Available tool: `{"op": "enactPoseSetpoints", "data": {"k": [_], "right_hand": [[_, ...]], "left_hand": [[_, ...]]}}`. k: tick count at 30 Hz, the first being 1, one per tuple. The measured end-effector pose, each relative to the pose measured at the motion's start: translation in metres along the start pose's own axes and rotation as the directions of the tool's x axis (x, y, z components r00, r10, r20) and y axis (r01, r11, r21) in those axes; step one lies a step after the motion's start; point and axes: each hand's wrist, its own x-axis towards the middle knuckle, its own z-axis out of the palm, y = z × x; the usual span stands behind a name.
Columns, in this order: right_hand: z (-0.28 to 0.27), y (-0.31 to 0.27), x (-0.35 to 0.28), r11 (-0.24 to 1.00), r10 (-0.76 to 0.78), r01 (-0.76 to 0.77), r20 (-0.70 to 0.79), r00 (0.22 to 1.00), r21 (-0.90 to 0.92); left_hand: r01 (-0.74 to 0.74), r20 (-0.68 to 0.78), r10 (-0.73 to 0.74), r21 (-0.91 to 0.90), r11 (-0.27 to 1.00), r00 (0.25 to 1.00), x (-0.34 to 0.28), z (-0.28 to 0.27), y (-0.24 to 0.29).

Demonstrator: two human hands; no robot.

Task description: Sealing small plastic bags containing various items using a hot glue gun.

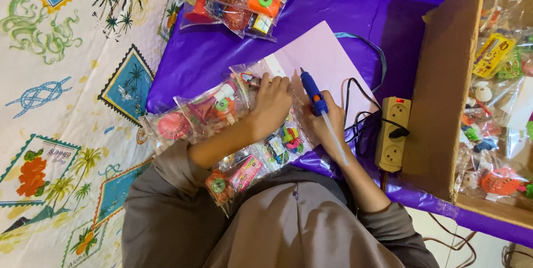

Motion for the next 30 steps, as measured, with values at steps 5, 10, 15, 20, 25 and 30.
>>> {"op": "enactPoseSetpoints", "data": {"k": [5, 10, 15, 20, 25, 30], "right_hand": [[0.0, 0.008, 0.001, 1.0, -0.019, 0.018, -0.009, 1.0, -0.02], [0.0, 0.006, 0.002, 0.999, -0.031, 0.03, -0.012, 0.999, -0.035], [0.002, 0.014, 0.001, 0.999, 0.044, -0.044, -0.001, 0.999, -0.015], [0.001, 0.015, 0.006, 0.998, 0.054, -0.054, 0.03, 0.998, -0.022], [0.004, 0.022, 0.008, 0.998, 0.059, -0.058, 0.037, 0.998, -0.022], [-0.004, 0.001, 0.007, 0.997, 0.067, -0.065, 0.054, 0.996, -0.032]], "left_hand": [[-0.04, 0.009, 0.039, 0.042, 0.998, 0.999, 0.0, -0.022, 0.012], [-0.03, 0.035, 0.029, 0.035, 0.999, 0.999, -0.006, 0.026, 0.003], [-0.006, -0.019, 0.005, -0.022, 1.0, 1.0, -0.009, 0.042, 0.005], [0.087, 0.364, -0.076, -0.014, 0.996, 0.928, 0.004, -0.006, 0.016], [0.071, 0.586, -0.082, 0.042, 0.997, 0.806, 0.008, -0.008, 0.013], [0.089, 0.64, -0.081, 0.019, 0.996, 0.765, 0.016, -0.034, 0.016]]}}
